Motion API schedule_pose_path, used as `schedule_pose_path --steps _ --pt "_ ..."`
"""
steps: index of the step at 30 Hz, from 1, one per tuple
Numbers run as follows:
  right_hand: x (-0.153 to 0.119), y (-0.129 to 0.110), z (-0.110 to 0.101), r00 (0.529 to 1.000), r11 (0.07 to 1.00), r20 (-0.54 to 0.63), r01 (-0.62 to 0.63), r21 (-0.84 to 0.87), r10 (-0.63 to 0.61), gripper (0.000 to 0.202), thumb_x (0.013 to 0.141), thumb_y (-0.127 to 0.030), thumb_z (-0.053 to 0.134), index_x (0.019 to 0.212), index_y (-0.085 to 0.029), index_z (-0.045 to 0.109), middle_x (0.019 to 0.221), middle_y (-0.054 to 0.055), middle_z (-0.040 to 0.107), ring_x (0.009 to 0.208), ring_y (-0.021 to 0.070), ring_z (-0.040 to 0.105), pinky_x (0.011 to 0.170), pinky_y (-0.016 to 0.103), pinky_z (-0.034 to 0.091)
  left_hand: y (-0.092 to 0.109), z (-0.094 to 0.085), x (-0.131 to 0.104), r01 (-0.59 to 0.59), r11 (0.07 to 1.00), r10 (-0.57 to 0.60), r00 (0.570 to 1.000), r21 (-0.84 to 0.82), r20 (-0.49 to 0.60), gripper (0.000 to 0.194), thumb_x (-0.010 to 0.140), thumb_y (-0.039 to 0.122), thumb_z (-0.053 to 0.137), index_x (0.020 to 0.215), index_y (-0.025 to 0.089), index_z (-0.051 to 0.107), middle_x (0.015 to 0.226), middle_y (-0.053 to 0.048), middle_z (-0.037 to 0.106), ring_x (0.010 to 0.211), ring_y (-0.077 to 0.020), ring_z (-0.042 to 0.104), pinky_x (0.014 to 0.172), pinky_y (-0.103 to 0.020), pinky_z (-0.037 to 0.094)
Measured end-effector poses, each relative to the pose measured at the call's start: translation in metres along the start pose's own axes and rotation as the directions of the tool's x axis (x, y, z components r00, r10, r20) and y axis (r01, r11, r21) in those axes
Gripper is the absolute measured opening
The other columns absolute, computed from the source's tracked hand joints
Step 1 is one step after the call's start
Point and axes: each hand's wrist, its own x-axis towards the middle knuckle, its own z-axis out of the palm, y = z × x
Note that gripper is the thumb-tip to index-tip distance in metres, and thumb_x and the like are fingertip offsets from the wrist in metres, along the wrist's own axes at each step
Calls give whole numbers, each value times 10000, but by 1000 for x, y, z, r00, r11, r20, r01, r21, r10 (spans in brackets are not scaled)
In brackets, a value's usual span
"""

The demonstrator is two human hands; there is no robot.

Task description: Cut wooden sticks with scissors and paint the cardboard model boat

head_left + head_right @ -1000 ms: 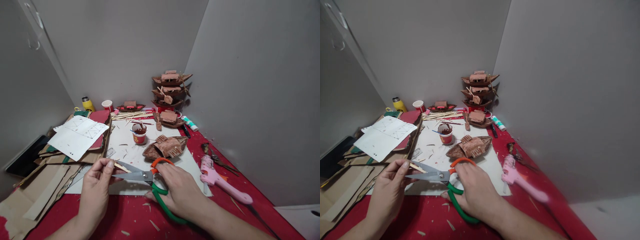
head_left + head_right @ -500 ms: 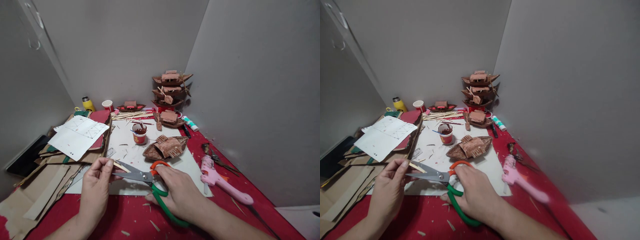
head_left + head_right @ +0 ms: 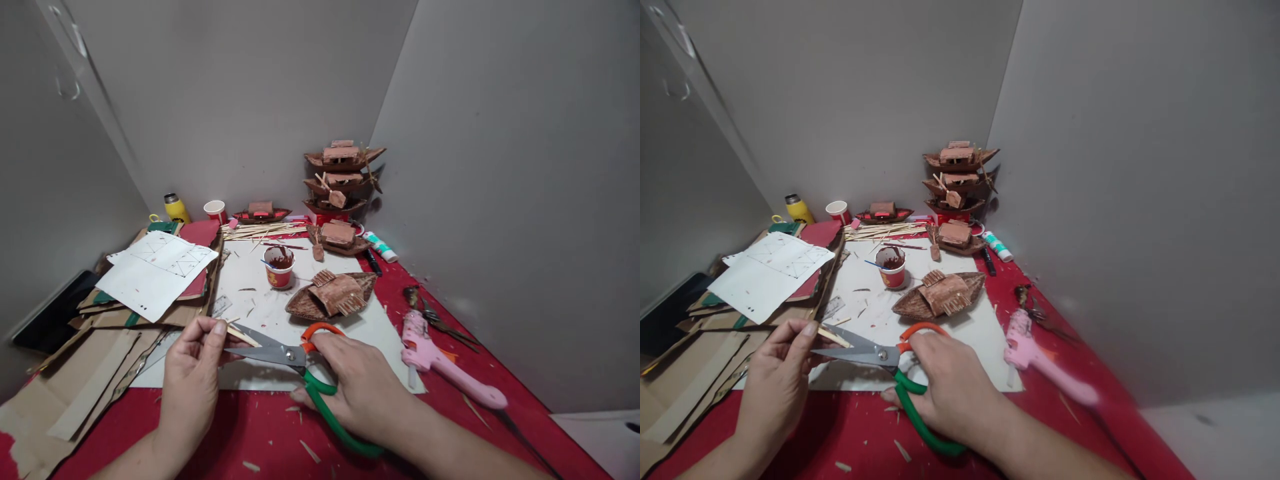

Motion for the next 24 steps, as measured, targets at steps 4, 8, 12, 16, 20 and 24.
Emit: schedule_pose_path --steps 4,8,12,16,20,24 --pt "0 -1 1 1000 1000 -10 5 14 -5 284 786 -459 626 826 -214 489 751 19 608 675 198 558 587 286 341 1 1 0 10 1000 -10 1000 -8 8 280 784 444 665 762 176 590 680 11 623 633 -124 594 608 -224 515" --pt "-2 -2 2 999 999 -34 12 31 -11 292 785 -470 623 792 -220 471 705 9 591 644 186 551 556 271 324 4 3 0 16 999 -15 1000 -31 17 265 794 425 662 747 177 581 673 20 618 639 -118 597 599 -209 513" --pt "-3 -5 1 999 999 -43 4 48 -2 305 782 -479 619 763 -225 452 671 4 586 604 175 540 530 261 312 5 3 0 7 999 -7 1000 -35 10 267 792 421 665 740 174 579 670 19 623 635 -116 603 595 -206 520" --pt "-2 -7 0 1000 998 -13 -18 64 19 317 786 -489 613 755 -227 437 676 1 588 580 166 531 526 258 316 6 4 -2 10 998 -10 1000 -69 -4 268 770 416 688 738 171 583 664 21 623 622 -115 603 598 -221 543" --pt "-3 -8 0 999 995 27 -48 90 46 354 776 -530 629 765 -229 442 658 -13 578 556 157 522 519 249 320 6 4 -4 -8 996 6 1000 -90 -24 257 763 410 693 748 175 591 685 22 631 636 -125 616 627 -255 573" --pt "-5 -8 2 998 993 22 -61 102 59 361 766 -534 628 739 -234 430 609 -26 552 513 147 496 489 242 293 4 3 -4 -11 994 12 1000 -105 8 239 785 394 679 746 180 581 677 27 632 629 -124 621 640 -271 584"
